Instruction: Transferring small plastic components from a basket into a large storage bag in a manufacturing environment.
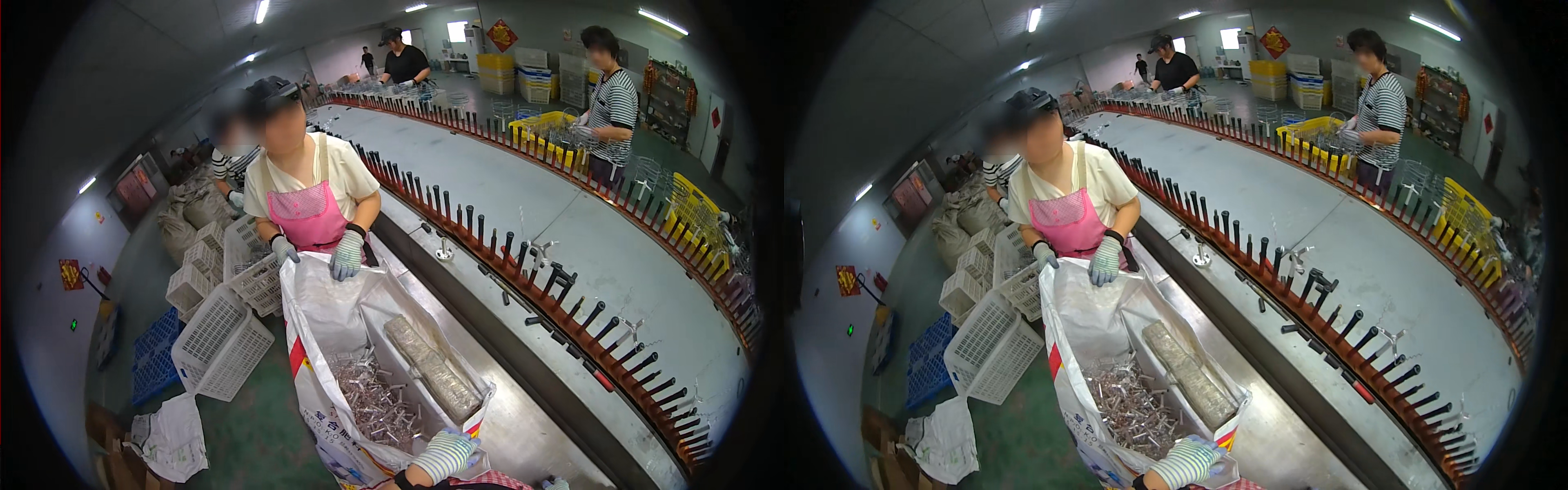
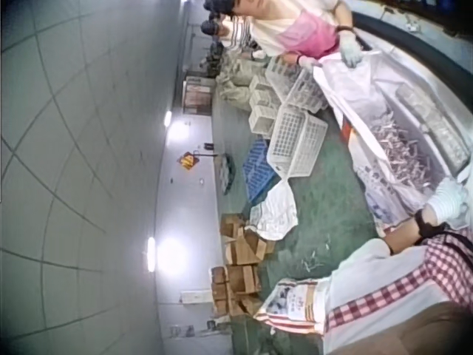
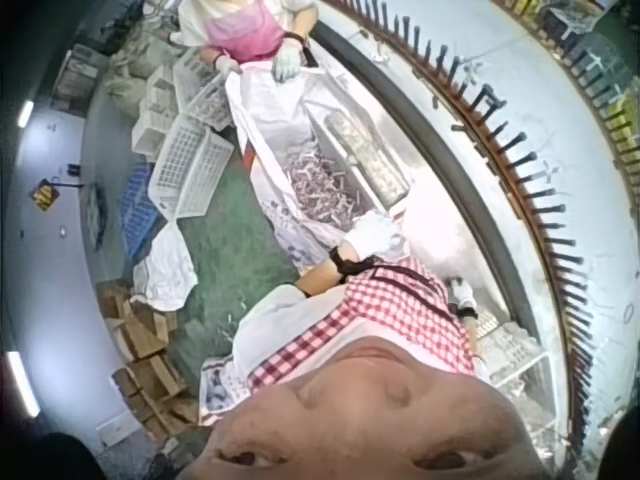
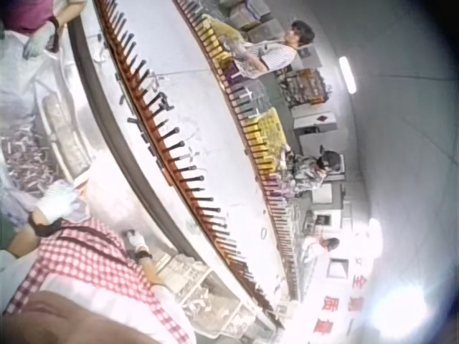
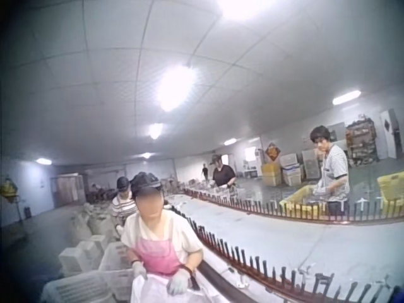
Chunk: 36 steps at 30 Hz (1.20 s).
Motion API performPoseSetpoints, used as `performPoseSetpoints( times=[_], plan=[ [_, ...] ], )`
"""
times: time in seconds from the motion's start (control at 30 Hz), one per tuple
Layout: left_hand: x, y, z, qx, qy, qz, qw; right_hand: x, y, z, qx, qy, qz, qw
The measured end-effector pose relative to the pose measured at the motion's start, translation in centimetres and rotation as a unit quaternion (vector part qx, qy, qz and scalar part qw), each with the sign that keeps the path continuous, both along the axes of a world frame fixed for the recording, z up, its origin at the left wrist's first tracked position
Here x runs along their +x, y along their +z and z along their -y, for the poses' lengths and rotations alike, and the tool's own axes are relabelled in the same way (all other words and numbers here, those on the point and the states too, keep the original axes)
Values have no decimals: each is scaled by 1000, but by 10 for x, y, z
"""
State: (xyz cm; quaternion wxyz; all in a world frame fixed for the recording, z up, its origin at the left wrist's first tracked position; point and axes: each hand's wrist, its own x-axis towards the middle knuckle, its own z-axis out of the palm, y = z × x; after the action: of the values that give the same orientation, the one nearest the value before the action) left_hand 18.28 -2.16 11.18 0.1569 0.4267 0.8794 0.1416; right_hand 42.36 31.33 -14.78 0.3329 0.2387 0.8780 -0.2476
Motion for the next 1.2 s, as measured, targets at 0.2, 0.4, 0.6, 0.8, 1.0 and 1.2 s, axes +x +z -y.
performPoseSetpoints(
  times=[0.2,0.4,0.6,0.8,1.0,1.2],
  plan=[
    [-8,-5,-2,-31,-12,34,999,-22,9,-2,-62,-26,2,998],
    [2,-5,-14,-23,-18,36,999,-13,12,-11,-104,-15,-9,994],
    [7,4,-21,5,-25,29,999,0,-37,-23,-88,88,0,992],
    [17,7,-23,-26,-22,31,999,-31,28,4,-117,-73,32,990],
    [24,1,-30,5,-58,35,998,-34,67,16,-68,-90,28,993],
    [17,28,-37,-50,-57,41,996,-32,35,7,-40,-80,17,996]
  ],
)
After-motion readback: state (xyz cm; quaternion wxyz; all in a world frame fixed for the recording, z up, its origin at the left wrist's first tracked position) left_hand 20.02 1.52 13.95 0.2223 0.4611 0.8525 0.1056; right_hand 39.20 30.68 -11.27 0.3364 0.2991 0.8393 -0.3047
